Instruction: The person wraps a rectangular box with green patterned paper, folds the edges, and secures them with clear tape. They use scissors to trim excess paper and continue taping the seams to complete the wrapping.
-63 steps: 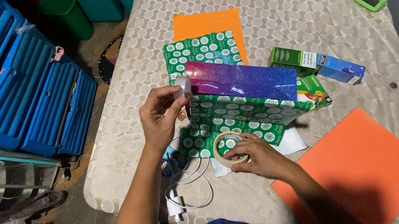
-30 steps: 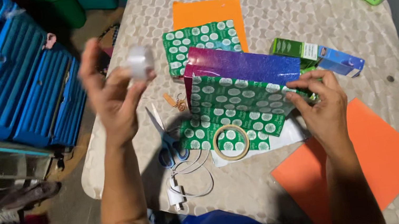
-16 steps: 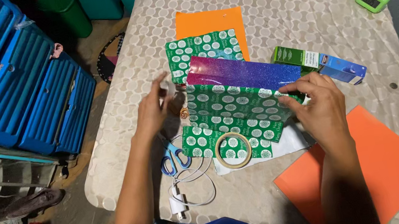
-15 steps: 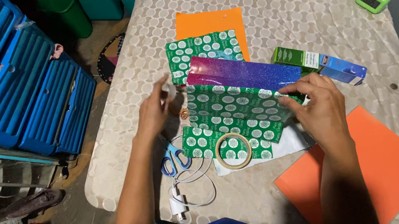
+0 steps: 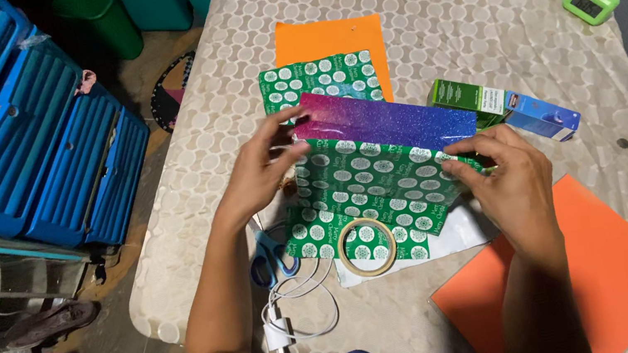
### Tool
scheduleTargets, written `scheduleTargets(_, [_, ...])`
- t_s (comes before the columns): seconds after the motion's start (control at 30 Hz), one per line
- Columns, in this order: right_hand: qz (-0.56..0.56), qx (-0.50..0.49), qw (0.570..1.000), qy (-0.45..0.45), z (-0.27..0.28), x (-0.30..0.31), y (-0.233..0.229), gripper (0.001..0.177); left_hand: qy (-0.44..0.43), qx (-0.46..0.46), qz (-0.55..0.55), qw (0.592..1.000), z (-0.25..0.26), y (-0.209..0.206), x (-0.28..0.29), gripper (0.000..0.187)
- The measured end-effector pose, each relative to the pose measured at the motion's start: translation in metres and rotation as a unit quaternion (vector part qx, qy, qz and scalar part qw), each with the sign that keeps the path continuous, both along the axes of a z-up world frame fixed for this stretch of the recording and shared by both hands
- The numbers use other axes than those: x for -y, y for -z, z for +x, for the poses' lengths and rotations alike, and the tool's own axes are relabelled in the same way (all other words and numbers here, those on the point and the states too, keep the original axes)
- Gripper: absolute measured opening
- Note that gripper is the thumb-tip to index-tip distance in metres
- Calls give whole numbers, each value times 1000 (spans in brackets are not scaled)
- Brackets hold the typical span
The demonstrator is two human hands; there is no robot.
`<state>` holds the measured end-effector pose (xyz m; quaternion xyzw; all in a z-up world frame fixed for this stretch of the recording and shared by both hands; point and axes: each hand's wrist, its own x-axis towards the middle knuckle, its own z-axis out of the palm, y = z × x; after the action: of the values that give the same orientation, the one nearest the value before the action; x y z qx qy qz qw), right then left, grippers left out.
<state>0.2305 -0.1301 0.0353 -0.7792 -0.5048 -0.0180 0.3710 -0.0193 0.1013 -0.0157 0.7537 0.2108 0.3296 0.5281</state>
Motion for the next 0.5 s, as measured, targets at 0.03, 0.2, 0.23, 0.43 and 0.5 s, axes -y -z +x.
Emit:
scheduleTargets(0.03, [5,7,1000,5,0,-1,0,22,-5,-4,-19,1000,7,-1,-3,39])
scheduleTargets(0.2, [97,-1,995,-14,3,-10,7,20,-31,58,-44,997,34,9,-21,22])
scheduleTargets(0.23, [113,-3,993,-15,3,-12,10,20,-30,64,-47,996,33,11,-24,22])
scheduleTargets(0.43, [104,12,994,-28,3,-26,23,24,-38,-14,-33,999,20,-13,-23,25])
scheduleTargets(0.5, [102,9,994,-29,3,-26,23,24,-50,-56,3,997,14,-28,-13,28])
